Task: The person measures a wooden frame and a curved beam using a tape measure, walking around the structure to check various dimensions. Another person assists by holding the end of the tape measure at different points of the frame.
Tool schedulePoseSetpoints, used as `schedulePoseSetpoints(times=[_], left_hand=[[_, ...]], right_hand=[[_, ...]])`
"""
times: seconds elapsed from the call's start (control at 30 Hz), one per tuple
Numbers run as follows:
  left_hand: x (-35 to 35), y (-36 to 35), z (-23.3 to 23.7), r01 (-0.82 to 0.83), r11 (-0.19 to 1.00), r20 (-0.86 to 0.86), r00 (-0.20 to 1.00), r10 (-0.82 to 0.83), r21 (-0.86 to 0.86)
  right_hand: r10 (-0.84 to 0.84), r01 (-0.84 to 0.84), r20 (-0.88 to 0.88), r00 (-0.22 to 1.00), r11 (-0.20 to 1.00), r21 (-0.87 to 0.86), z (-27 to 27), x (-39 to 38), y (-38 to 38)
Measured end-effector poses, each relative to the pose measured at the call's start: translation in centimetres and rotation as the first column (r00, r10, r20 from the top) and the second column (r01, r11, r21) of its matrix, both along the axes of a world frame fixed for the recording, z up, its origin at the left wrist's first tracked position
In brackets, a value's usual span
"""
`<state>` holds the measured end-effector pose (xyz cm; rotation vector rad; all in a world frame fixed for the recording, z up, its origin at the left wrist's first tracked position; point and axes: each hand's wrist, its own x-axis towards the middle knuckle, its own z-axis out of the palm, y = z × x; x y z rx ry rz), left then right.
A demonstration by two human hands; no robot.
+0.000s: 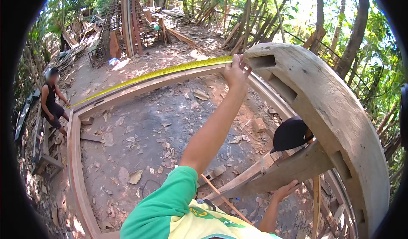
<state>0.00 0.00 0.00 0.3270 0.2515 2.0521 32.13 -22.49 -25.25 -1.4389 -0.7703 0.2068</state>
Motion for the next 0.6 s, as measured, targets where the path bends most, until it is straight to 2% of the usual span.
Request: schedulePoseSetpoints(times=[0.07,0.1,0.27,0.43,0.53,0.6], left_hand=[[-0.4,-1.1,-0.2,-0.031,0.999,-0.049,0.998,0.032,0.021],[2.0,1.7,-0.2,-0.036,0.999,-0.009,0.999,0.036,0.015],[2.2,1.5,-0.1,-0.102,0.994,-0.010,0.995,0.101,-0.030],[2.6,1.7,-0.1,-0.125,0.992,0.026,0.992,0.126,-0.014],[2.9,1.3,0.1,-0.150,0.989,0.063,0.987,0.149,0.008],[2.8,1.9,-0.5,-0.162,0.987,0.003,0.987,0.162,0.005]], right_hand=[[-0.046,0.047,-0.062,0.997,0.999,0.018,0.1,-2.8,-1.4],[-0.055,0.056,-0.018,0.998,0.998,0.038,1.6,0.1,1.6],[-0.044,0.044,-0.002,0.999,0.998,0.041,0.1,-0.1,1.6],[-0.050,0.049,0.024,0.998,0.997,0.067,2.8,-2.2,1.4],[-0.040,0.037,0.051,0.998,0.998,0.055,2.4,-1.9,1.0],[-0.052,0.050,0.072,0.996,0.998,0.028,2.0,-1.6,1.3]])
